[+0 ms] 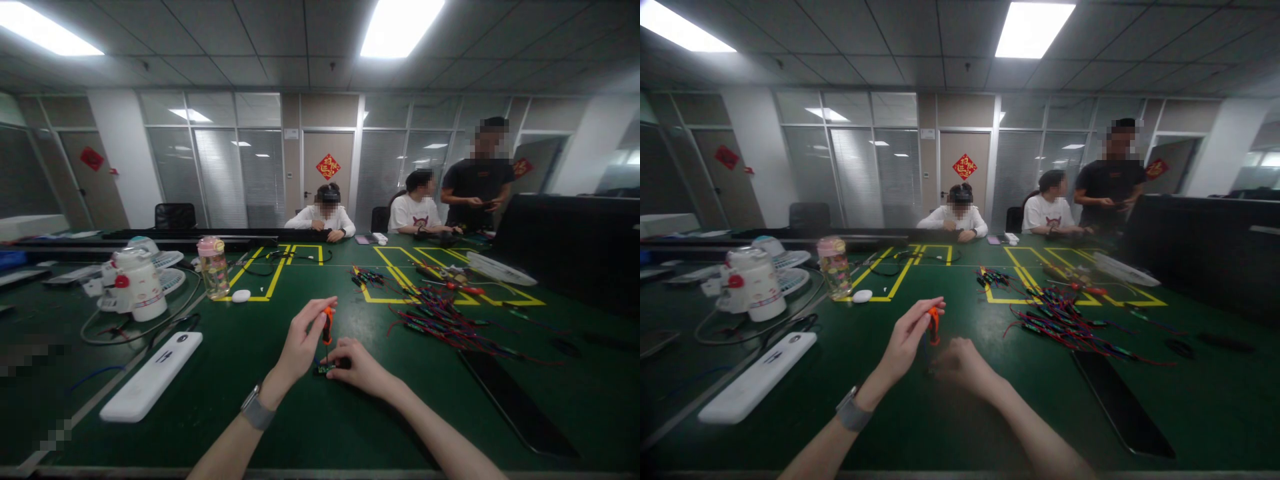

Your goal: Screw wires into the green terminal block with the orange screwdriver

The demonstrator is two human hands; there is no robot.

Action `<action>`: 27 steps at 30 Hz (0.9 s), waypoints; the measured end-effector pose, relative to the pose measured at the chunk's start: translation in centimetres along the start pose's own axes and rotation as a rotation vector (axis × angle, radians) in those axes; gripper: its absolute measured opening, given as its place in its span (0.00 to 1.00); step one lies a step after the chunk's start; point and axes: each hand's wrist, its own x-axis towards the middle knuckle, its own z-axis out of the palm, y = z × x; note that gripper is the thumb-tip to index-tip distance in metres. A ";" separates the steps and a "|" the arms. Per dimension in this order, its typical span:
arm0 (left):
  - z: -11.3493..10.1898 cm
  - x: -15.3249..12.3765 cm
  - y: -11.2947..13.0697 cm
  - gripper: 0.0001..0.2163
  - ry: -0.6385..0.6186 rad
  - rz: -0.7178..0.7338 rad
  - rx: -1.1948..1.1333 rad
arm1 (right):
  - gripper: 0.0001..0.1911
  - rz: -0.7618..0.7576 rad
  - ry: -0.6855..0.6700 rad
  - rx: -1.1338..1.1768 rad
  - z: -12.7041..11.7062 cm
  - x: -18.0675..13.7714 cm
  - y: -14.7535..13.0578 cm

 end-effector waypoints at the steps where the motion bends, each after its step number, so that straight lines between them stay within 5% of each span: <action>1: 0.0 0.0 0.0 0.14 -0.002 -0.009 -0.019 | 0.09 0.002 -0.001 0.000 0.0 0.0 -0.1; 10: 0.1 0.2 -0.1 0.04 0.148 0.088 0.191 | 0.10 0.028 -0.002 -0.026 -0.2 0.0 -0.5; 17: 0.1 -0.1 0.1 0.14 0.040 0.053 0.062 | 0.09 0.040 0.002 -0.022 -0.4 -0.1 -1.1; 27: 0.1 -0.1 -0.1 0.09 0.115 0.111 0.188 | 0.10 0.026 0.019 -0.034 0.0 0.0 -0.4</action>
